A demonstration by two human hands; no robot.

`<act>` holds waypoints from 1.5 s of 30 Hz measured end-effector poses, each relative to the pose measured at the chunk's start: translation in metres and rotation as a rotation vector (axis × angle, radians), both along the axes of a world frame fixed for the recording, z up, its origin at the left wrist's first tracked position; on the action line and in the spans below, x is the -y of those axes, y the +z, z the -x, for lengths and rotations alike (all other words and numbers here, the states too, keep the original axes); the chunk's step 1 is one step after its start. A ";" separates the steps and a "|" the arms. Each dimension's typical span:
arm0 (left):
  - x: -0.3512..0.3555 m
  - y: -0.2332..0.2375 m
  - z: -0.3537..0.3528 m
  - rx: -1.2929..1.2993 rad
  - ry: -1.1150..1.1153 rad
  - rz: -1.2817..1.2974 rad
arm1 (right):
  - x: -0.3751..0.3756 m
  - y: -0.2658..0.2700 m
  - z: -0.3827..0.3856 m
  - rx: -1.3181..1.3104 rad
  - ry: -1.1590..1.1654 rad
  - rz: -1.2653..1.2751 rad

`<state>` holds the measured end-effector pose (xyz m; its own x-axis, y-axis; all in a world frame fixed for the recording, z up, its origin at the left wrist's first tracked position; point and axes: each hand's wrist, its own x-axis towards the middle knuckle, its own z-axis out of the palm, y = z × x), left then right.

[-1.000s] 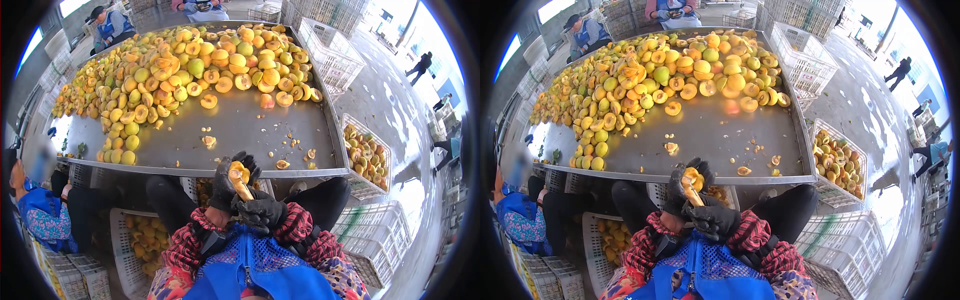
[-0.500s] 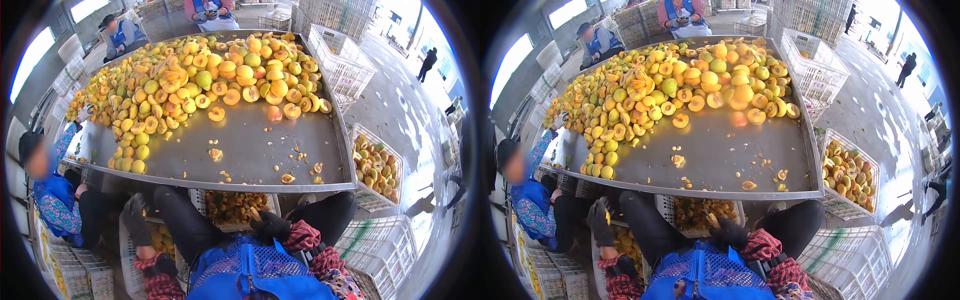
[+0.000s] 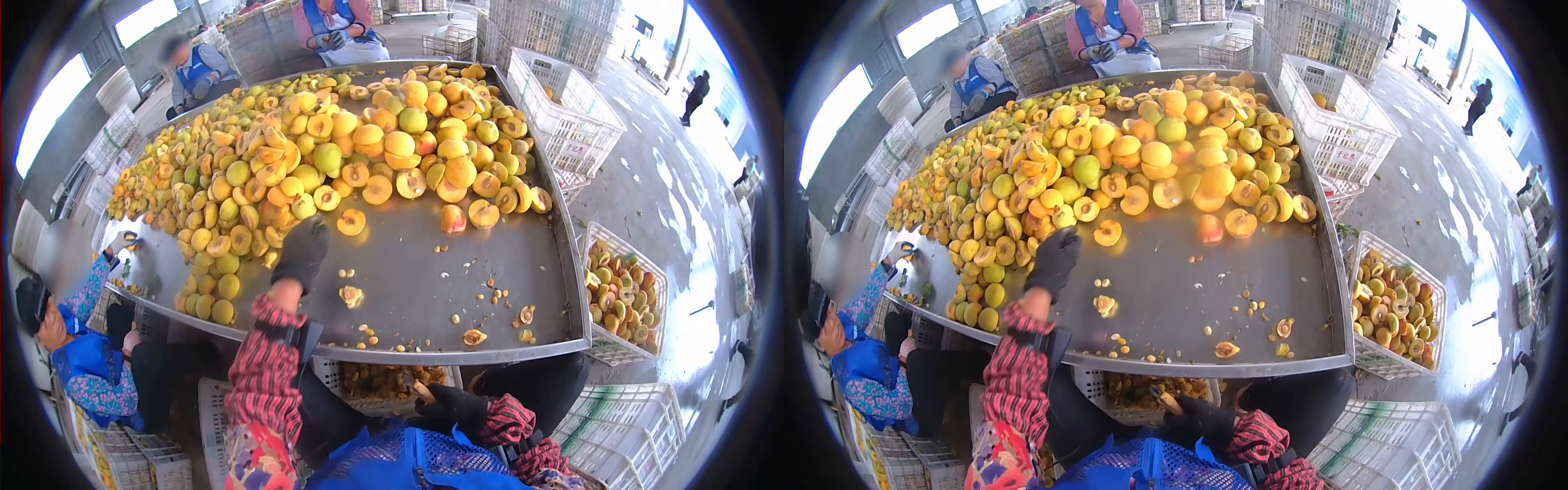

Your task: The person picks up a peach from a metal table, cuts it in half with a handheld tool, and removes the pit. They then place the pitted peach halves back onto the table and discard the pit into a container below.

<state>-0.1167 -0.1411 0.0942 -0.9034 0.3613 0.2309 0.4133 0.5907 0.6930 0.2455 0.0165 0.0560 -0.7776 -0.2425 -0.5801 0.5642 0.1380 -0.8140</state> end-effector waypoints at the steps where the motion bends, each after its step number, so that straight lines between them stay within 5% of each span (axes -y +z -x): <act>1: -0.026 -0.002 0.017 -0.028 0.025 0.178 | -0.003 -0.002 -0.001 0.011 -0.022 0.055; 5: -0.079 -0.062 0.062 0.026 0.021 0.388 | -0.021 0.019 0.002 0.107 0.052 0.138; 9: -0.086 -0.034 0.022 0.205 0.010 0.121 | -0.025 0.010 -0.003 -0.050 -0.033 0.318; 10: -0.077 -0.060 0.026 0.304 -0.059 -0.068 | -0.025 0.003 -0.007 -0.111 -0.095 0.392; 13: -0.050 -0.013 -0.032 0.896 -0.291 -0.691 | -0.026 0.064 0.021 -0.026 -0.241 0.253; 16: -0.036 0.004 -0.091 1.203 -0.322 -1.184 | -0.022 0.077 0.041 -0.231 -0.251 0.131; 19: -0.025 0.017 -0.139 1.399 -0.318 -1.438 | -0.005 0.104 0.058 -0.169 -0.305 0.161; 22: -0.017 0.032 -0.172 1.139 -0.466 -1.306 | 0.013 0.094 0.057 -0.274 -0.284 0.055; 25: -0.014 0.032 -0.184 1.375 -0.336 -1.438 | 0.024 0.100 0.052 -0.350 -0.258 -0.095; 28: -0.014 0.024 -0.192 1.350 -0.432 -1.530 | 0.030 0.098 0.048 -0.470 -0.240 -0.262; 37: -0.013 0.033 -0.213 1.094 -0.084 -1.236 | 0.039 0.092 0.048 -0.545 -0.150 -0.503; 39: -0.012 0.024 -0.210 0.906 -0.195 -1.064 | 0.040 0.106 0.049 -0.597 -0.080 -0.614; 45: -0.018 0.053 -0.216 1.113 -0.158 -1.209 | 0.039 0.080 0.047 -0.553 0.019 -0.718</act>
